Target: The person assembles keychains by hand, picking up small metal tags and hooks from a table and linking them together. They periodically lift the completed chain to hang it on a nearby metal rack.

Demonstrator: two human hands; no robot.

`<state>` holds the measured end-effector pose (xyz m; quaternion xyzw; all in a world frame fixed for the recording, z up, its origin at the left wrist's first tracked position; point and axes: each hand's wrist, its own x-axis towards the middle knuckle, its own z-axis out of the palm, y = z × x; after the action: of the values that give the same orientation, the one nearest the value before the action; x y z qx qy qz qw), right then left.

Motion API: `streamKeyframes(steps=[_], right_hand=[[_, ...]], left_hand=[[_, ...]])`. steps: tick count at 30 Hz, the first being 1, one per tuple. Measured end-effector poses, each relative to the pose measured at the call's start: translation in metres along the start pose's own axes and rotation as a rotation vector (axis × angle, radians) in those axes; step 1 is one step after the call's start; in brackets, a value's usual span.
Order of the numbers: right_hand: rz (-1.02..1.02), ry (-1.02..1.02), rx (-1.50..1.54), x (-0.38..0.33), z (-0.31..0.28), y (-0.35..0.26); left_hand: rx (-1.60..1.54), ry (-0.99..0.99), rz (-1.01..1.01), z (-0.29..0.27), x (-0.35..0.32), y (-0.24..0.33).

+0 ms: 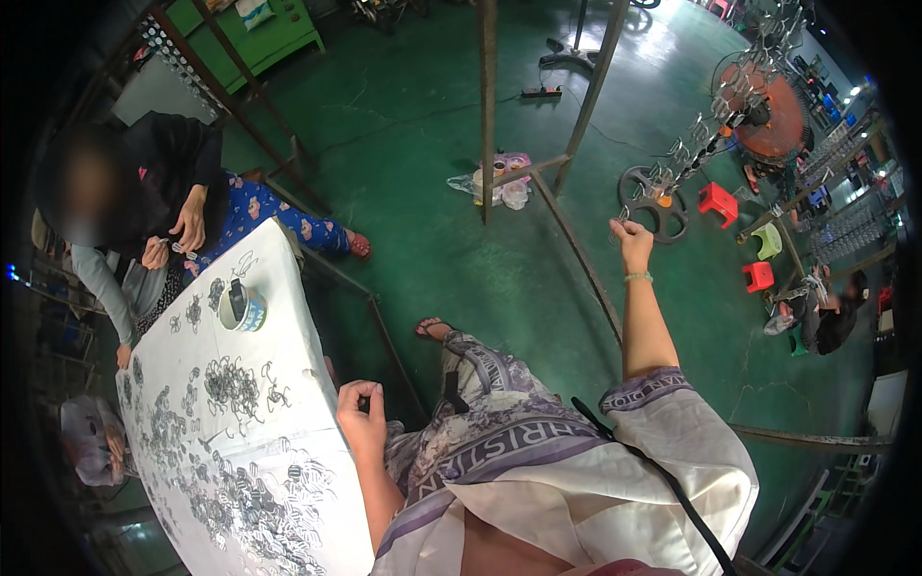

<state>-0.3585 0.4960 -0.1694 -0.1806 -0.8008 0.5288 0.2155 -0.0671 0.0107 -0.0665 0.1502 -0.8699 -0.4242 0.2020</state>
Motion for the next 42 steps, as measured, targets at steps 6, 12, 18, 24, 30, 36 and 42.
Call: streamKeyframes(steps=[6, 12, 18, 24, 30, 36, 42], right_hand=[[0.058, -0.089, 0.221, -0.015, -0.007, -0.014], [0.117, -0.101, 0.351, -0.016, -0.012, -0.015], [0.058, -0.031, 0.196, -0.029, -0.019, -0.035], [0.013, -0.019, 0.265, -0.046, -0.017, -0.034], [0.027, -0.101, 0.260, -0.069, -0.014, -0.068], [-0.006, -0.421, 0.381, -0.116, 0.010, -0.153], [-0.046, -0.836, 0.479, -0.184, 0.049, -0.229]], left_hand=[[0.002, -0.006, 0.010, 0.002, 0.000, 0.003], [-0.023, -0.011, -0.017, 0.005, 0.004, 0.009], [-0.029, -0.010, 0.006, 0.004, 0.005, 0.015], [-0.050, -0.016, 0.066, 0.012, 0.008, 0.018], [-0.078, -0.050, 0.111, 0.021, 0.012, 0.035], [-0.085, -0.113, 0.276, 0.037, 0.023, 0.064], [-0.139, -0.015, 0.404, 0.043, 0.039, 0.096]])
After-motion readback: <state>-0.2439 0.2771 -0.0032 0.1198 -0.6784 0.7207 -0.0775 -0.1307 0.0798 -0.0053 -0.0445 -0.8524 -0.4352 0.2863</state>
